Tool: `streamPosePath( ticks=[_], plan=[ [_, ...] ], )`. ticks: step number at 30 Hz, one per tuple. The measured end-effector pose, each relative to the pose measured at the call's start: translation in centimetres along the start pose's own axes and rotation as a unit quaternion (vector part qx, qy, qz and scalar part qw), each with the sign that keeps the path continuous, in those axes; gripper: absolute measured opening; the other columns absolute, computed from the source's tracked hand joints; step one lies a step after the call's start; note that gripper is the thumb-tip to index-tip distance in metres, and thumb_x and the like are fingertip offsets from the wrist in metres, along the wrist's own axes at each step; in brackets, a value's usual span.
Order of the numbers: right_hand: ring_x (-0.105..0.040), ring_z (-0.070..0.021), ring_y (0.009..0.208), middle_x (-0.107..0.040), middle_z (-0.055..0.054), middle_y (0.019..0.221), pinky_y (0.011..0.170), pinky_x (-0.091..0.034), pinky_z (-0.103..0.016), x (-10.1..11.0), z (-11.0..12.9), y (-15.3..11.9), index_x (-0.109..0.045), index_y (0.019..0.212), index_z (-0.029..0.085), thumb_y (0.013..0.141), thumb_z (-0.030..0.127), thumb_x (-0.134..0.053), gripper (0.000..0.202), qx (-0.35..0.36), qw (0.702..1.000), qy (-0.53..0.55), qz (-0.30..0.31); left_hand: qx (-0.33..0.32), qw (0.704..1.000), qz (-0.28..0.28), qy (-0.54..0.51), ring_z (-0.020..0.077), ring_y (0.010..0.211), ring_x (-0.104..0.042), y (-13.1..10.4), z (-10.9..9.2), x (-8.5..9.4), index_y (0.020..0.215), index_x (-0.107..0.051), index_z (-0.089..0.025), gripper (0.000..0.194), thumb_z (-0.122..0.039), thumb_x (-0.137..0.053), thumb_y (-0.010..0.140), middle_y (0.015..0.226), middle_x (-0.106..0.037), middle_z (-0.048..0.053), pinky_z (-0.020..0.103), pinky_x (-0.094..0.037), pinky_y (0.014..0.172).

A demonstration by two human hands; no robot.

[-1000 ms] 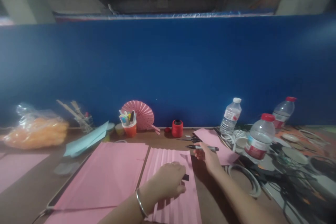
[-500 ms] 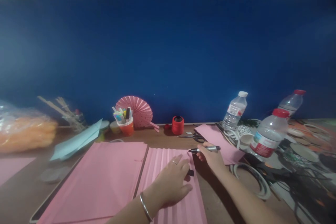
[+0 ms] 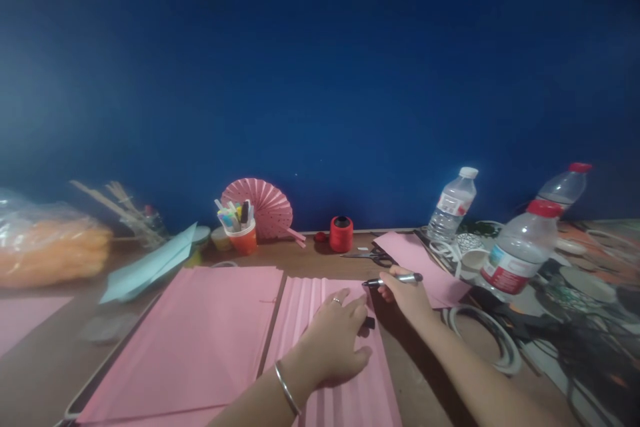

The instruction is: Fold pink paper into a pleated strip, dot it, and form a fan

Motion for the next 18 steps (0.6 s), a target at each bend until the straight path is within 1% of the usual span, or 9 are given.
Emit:
streamPosePath(
  ticks=[3,5,8,11,13,15,18],
  plan=[
    [-0.054,-0.0124,0.04,-0.058,0.001,0.044,0.038,-0.041,-0.02,0.1,-0.1,0.0,-0.046,0.052,0.019,0.067,0.035,-0.058,0.025,-0.003,1.0,0.009,-0.006,0.0,1.0,0.002,-0.002,0.0275,0.12,-0.028,0.0,-0.1,0.1,0.112,-0.048,-0.02,0.043,-0.034,-0.051,0.071,0.128,-0.041,0.003,0.039,-0.019,0.103],
    [-0.054,-0.0126,0.04,-0.059,0.001,0.045,0.038,-0.041,-0.02,0.3,-0.4,0.0,-0.048,0.054,0.018,0.066,0.037,-0.059,0.025,-0.008,0.999,0.041,-0.022,0.004,1.0,0.006,-0.001,0.028,0.119,-0.028,0.0,-0.1,0.2,0.109,-0.049,-0.019,0.041,-0.035,-0.051,0.071,0.125,-0.044,0.004,0.04,-0.02,0.101],
    [-0.055,-0.0135,0.042,-0.061,0.0,0.048,0.04,-0.043,-0.022,0.2,-0.5,-0.1,-0.051,0.057,0.018,0.065,0.041,-0.06,0.026,-0.008,0.996,0.081,-0.025,0.003,1.0,0.0,0.001,0.0284,0.116,-0.032,0.0,-0.1,0.3,0.1,-0.052,-0.019,0.034,-0.035,-0.051,0.071,0.117,-0.049,0.005,0.041,-0.022,0.1],
    [-0.056,-0.0141,0.044,-0.061,0.0,0.049,0.042,-0.044,-0.023,-0.6,0.0,-0.3,-0.049,0.055,0.018,0.066,0.043,-0.059,0.028,0.019,0.999,0.049,0.005,-0.003,1.0,-0.004,-0.008,0.0272,0.109,-0.037,0.2,0.0,0.1,0.092,-0.052,-0.02,0.026,-0.033,-0.053,0.069,0.099,-0.055,0.003,0.042,-0.023,0.098],
    [-0.056,-0.0141,0.045,-0.06,0.0,0.048,0.043,-0.044,-0.023,-0.9,0.3,-0.5,-0.048,0.054,0.019,0.068,0.043,-0.057,0.03,0.036,0.999,0.025,0.011,-0.005,1.0,-0.007,-0.014,0.0265,0.105,-0.04,0.2,0.0,-0.1,0.089,-0.052,-0.021,0.023,-0.033,-0.054,0.069,0.092,-0.056,0.002,0.041,-0.025,0.096],
    [-0.056,-0.0139,0.045,-0.06,0.0,0.049,0.044,-0.043,-0.023,-1.1,0.6,-0.5,-0.048,0.053,0.019,0.069,0.043,-0.057,0.03,0.045,0.999,0.013,0.018,-0.007,1.0,-0.011,-0.014,0.0265,0.104,-0.04,0.2,0.1,-0.2,0.087,-0.051,-0.02,0.022,-0.033,-0.054,0.069,0.091,-0.056,0.002,0.041,-0.026,0.096],
    [-0.054,-0.0135,0.045,-0.059,0.001,0.049,0.044,-0.042,-0.022,-1.5,1.2,-0.7,-0.047,0.052,0.019,0.069,0.041,-0.057,0.029,0.06,0.997,-0.008,0.046,-0.013,1.0,-0.014,0.0,0.0268,0.106,-0.039,0.2,0.0,-0.2,0.088,-0.051,-0.02,0.023,-0.034,-0.053,0.07,0.092,-0.055,0.002,0.042,-0.023,0.098]
  ],
)
Point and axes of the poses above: each hand's wrist, its own y-axis towards the middle knuckle, its own x-axis out of the back of the hand, z = x × y, the point moved 7 cm from there along y, towards the middle knuckle
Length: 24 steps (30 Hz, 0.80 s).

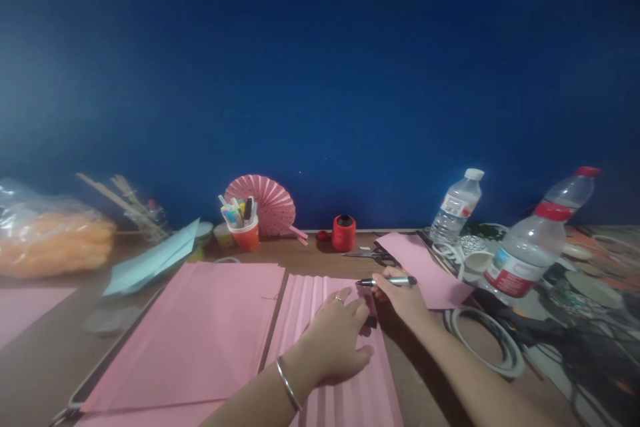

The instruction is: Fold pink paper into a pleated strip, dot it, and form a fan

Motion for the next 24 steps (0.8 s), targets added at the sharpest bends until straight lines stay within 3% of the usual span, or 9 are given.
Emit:
streamPosePath(
  ticks=[6,12,18,24],
  plan=[
    [-0.052,-0.0124,0.044,-0.058,0.001,0.049,0.044,-0.041,-0.022,-0.2,0.4,-0.1,-0.046,0.052,0.019,0.071,0.037,-0.056,0.028,0.012,1.0,-0.007,0.017,-0.018,0.999,0.004,0.036,0.0266,0.107,-0.04,-0.2,-0.5,0.2,0.092,-0.051,-0.019,0.022,-0.033,-0.049,0.075,0.094,-0.055,0.002,0.043,-0.02,0.1],
    [-0.053,-0.0129,0.042,-0.058,0.001,0.047,0.04,-0.041,-0.021,1.3,-1.3,-0.4,-0.044,0.056,0.019,0.071,0.037,-0.054,0.026,-0.053,0.997,0.02,-0.054,-0.042,0.995,-0.001,0.091,0.0292,0.116,-0.032,-0.3,-1.2,0.2,0.101,-0.049,-0.017,0.025,-0.03,-0.034,0.085,0.106,-0.053,0.005,0.046,-0.02,0.099],
    [-0.053,-0.0117,0.041,-0.057,0.001,0.045,0.04,-0.04,-0.019,1.3,-0.6,-0.7,-0.041,0.053,0.019,0.07,0.035,-0.054,0.027,-0.041,0.998,-0.013,-0.04,-0.045,0.992,0.0,0.115,0.0285,0.114,-0.036,-0.2,-1.4,0.3,0.102,-0.05,-0.015,0.025,-0.026,-0.034,0.086,0.1,-0.055,0.005,0.046,-0.02,0.1],
    [-0.054,-0.013,0.042,-0.057,0.001,0.045,0.04,-0.04,-0.021,0.9,-0.4,-0.5,-0.041,0.053,0.02,0.068,0.036,-0.053,0.025,-0.046,0.998,-0.032,-0.016,-0.042,0.993,0.003,0.11,0.0274,0.12,-0.029,-0.1,-1.4,0.4,0.107,-0.048,-0.016,0.027,-0.027,-0.032,0.087,0.107,-0.054,0.006,0.045,-0.019,0.1]
  ],
)
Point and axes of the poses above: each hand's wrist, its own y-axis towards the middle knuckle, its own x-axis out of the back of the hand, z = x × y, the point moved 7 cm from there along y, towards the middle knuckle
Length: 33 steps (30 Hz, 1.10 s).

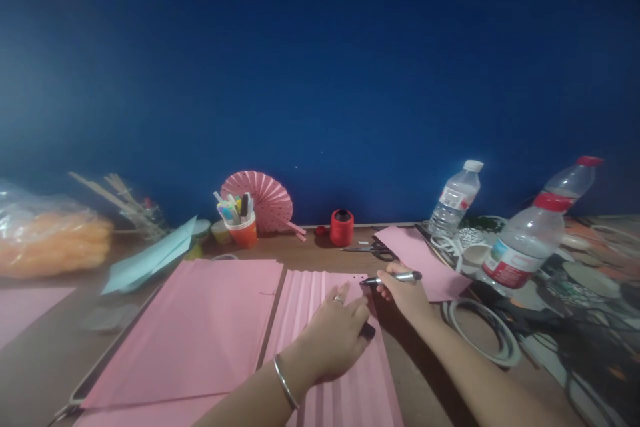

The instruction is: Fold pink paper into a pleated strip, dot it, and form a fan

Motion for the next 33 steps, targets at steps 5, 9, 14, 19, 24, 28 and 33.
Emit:
streamPosePath(
  ticks=[5,9,14,19,24,28,33],
  plan=[
    [-0.05,-0.0116,0.039,-0.055,0.003,0.043,0.038,-0.036,-0.02,0.9,-1.0,-0.1,-0.041,0.052,0.019,0.07,0.033,-0.052,0.025,-0.021,0.998,0.026,-0.052,0.001,1.0,0.001,0.001,0.0281,0.12,-0.029,-0.1,0.1,-0.1,0.112,-0.046,-0.016,0.031,-0.028,-0.031,0.088,0.113,-0.053,0.006,0.046,-0.019,0.1],
    [-0.047,-0.0103,0.039,-0.052,0.004,0.04,0.04,-0.034,-0.02,1.3,-1.0,-0.2,-0.041,0.049,0.019,0.07,0.028,-0.051,0.025,0.005,0.998,-0.005,-0.067,-0.004,1.0,0.0,0.0,0.0281,0.122,-0.027,-0.2,0.1,-0.2,0.117,-0.043,-0.016,0.034,-0.028,-0.029,0.088,0.118,-0.05,0.005,0.045,-0.019,0.101],
    [-0.046,-0.0103,0.041,-0.049,0.005,0.039,0.045,-0.035,-0.021,1.3,-0.1,-0.1,-0.04,0.047,0.019,0.07,0.022,-0.049,0.025,0.049,0.995,-0.059,-0.06,-0.007,1.0,0.003,0.012,0.0289,0.119,-0.03,-0.2,-0.1,-0.4,0.112,-0.046,-0.016,0.03,-0.028,-0.033,0.087,0.117,-0.051,0.005,0.046,-0.021,0.099],
    [-0.046,-0.0105,0.04,-0.05,0.004,0.039,0.043,-0.034,-0.021,1.4,-0.4,-0.1,-0.039,0.048,0.019,0.07,0.025,-0.05,0.025,0.019,0.998,-0.019,-0.065,-0.008,0.999,0.019,0.029,0.0256,0.105,-0.042,-0.7,-1.0,-0.4,0.101,-0.05,-0.016,0.025,-0.032,-0.039,0.085,0.116,-0.051,0.008,0.04,-0.035,0.084],
    [-0.05,-0.0126,0.041,-0.054,0.002,0.044,0.04,-0.037,-0.021,0.1,-0.4,-0.7,-0.041,0.053,0.02,0.071,0.035,-0.052,0.026,-0.009,0.998,0.055,-0.023,-0.004,1.0,0.006,0.025,0.0244,0.102,-0.043,-0.9,-1.3,0.0,0.108,-0.046,-0.017,0.028,-0.031,-0.035,0.087,0.108,-0.053,0.008,0.04,-0.035,0.083],
    [-0.049,-0.0127,0.043,-0.053,0.002,0.046,0.042,-0.037,-0.022,-1.1,1.1,-1.3,-0.042,0.051,0.02,0.071,0.038,-0.052,0.028,0.031,0.998,0.038,0.03,-0.003,1.0,0.006,0.023,0.0243,0.094,-0.046,-1.2,-1.4,0.0,0.102,-0.05,-0.017,0.026,-0.028,-0.03,0.088,0.098,-0.056,0.007,0.042,-0.034,0.083],
    [-0.046,-0.0117,0.045,-0.05,0.003,0.047,0.044,-0.036,-0.022,-1.2,3.0,-1.7,-0.043,0.049,0.02,0.071,0.037,-0.051,0.029,0.077,0.996,-0.037,0.034,-0.008,1.0,0.008,0.027,0.0237,0.089,-0.047,-1.3,-1.4,0.0,0.099,-0.05,-0.016,0.027,-0.027,-0.029,0.087,0.096,-0.056,0.008,0.042,-0.034,0.082]
  ],
)
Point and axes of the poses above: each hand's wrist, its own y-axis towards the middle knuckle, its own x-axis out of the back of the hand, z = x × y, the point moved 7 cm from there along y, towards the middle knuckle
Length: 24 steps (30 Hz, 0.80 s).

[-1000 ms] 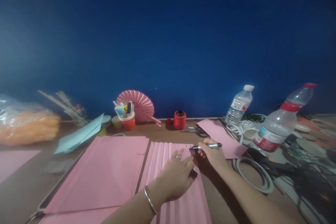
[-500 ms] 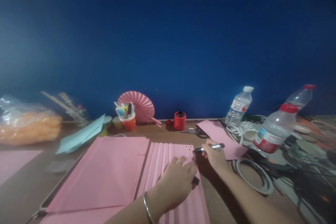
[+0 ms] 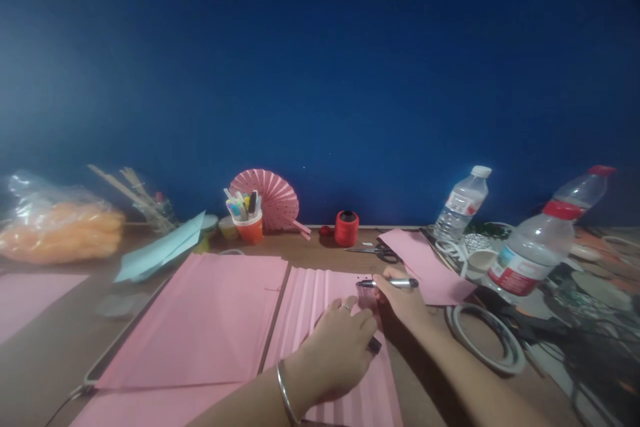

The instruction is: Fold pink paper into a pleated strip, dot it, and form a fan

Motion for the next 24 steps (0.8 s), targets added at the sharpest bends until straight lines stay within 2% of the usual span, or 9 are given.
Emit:
streamPosePath(
  ticks=[3,8,11,17,20,24],
  plan=[
    [-0.047,-0.012,0.045,-0.051,0.002,0.047,0.045,-0.037,-0.022,0.0,0.0,0.0,-0.042,0.048,0.02,0.071,0.037,-0.05,0.03,-0.004,1.0,-0.006,0.001,0.003,1.0,0.001,-0.001,0.0238,0.089,-0.047,0.0,0.0,0.1,0.099,-0.05,-0.016,0.026,-0.027,-0.031,0.087,0.096,-0.056,0.007,0.042,-0.034,0.082],
    [-0.05,-0.0129,0.044,-0.052,0.003,0.045,0.044,-0.039,-0.022,0.7,-1.8,-0.2,-0.04,0.051,0.021,0.071,0.035,-0.051,0.026,-0.056,0.996,0.049,-0.042,-0.014,1.0,-0.014,0.003,0.026,0.102,-0.043,-0.2,-0.4,0.6,0.103,-0.049,-0.016,0.026,-0.027,-0.031,0.087,0.106,-0.054,0.007,0.043,-0.032,0.086],
    [-0.051,-0.0125,0.044,-0.053,0.003,0.045,0.044,-0.039,-0.022,0.6,-2.6,-0.3,-0.042,0.051,0.02,0.07,0.035,-0.052,0.026,-0.066,0.995,0.062,-0.031,-0.027,0.999,-0.018,0.009,0.027,0.106,-0.041,-0.4,-0.6,0.8,0.102,-0.05,-0.016,0.026,-0.027,-0.031,0.088,0.11,-0.052,0.008,0.043,-0.031,0.087],
    [-0.049,-0.0113,0.042,-0.053,0.003,0.043,0.043,-0.037,-0.021,0.2,-2.7,0.0,-0.042,0.048,0.019,0.069,0.03,-0.051,0.025,-0.042,0.999,0.019,-0.027,-0.025,1.0,-0.015,0.007,0.0283,0.109,-0.039,-0.5,-0.6,0.6,0.108,-0.048,-0.016,0.03,-0.027,-0.029,0.088,0.106,-0.054,0.008,0.045,-0.031,0.088],
    [-0.049,-0.0112,0.04,-0.052,0.004,0.041,0.041,-0.036,-0.021,0.2,-2.9,0.0,-0.042,0.047,0.019,0.068,0.03,-0.051,0.025,-0.057,0.998,0.023,-0.03,-0.026,1.0,-0.01,0.01,0.0277,0.107,-0.04,-0.4,-0.7,0.5,0.104,-0.051,-0.015,0.03,-0.027,-0.029,0.088,0.107,-0.054,0.008,0.045,-0.03,0.089],
    [-0.049,-0.0121,0.04,-0.053,0.004,0.041,0.04,-0.036,-0.021,1.1,-2.9,-0.3,-0.041,0.049,0.02,0.068,0.032,-0.051,0.024,-0.088,0.992,0.055,-0.072,-0.051,0.998,-0.008,0.031,0.029,0.111,-0.037,-0.4,-0.9,0.4,0.106,-0.051,-0.016,0.03,-0.026,-0.03,0.087,0.117,-0.05,0.009,0.046,-0.029,0.09]
  ],
)
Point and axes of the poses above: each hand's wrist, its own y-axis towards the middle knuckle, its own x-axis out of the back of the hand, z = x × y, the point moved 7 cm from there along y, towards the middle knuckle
